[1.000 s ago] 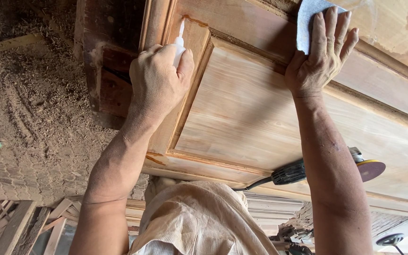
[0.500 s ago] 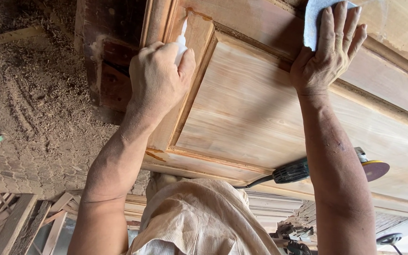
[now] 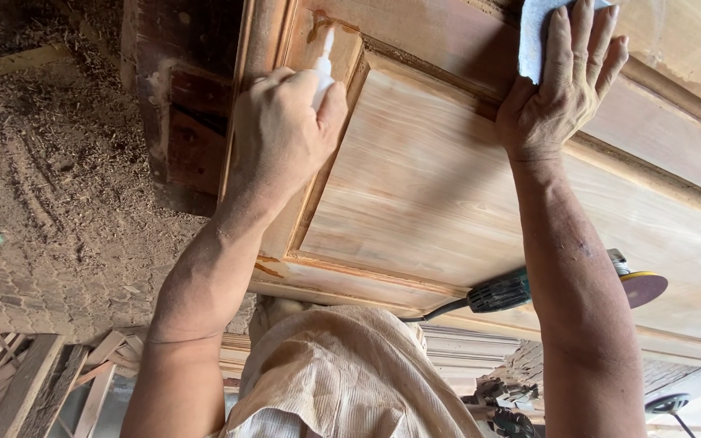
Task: Sanding a wooden door panel using a power sander and applying wood glue to joints.
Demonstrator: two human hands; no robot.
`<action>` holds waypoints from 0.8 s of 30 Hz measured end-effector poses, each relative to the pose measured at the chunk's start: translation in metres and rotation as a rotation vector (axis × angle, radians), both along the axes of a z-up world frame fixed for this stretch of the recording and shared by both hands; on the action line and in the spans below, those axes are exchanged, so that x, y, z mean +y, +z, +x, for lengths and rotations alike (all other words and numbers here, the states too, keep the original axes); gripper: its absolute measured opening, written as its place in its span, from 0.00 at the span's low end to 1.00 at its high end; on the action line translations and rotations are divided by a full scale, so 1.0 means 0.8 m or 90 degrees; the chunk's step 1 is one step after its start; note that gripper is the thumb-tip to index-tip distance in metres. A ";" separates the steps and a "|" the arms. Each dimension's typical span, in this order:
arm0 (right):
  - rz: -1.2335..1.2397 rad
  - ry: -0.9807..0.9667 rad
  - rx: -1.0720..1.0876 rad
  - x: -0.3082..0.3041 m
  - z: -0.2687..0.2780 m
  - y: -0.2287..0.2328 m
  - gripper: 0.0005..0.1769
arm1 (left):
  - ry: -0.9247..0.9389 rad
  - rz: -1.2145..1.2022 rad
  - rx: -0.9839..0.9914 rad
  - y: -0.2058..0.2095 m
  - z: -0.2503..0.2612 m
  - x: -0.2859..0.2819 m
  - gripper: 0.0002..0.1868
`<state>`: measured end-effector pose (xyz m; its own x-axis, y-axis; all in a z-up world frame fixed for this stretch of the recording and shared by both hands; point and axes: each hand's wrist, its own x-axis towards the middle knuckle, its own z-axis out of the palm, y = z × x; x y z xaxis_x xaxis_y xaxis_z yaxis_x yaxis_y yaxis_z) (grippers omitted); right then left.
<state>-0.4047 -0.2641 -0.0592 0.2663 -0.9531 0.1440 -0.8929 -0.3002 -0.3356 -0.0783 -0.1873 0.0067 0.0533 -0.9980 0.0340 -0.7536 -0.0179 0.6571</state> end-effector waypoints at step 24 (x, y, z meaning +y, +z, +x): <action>-0.025 -0.030 0.046 0.000 0.009 0.008 0.23 | 0.073 0.015 -0.003 0.007 -0.001 0.002 0.18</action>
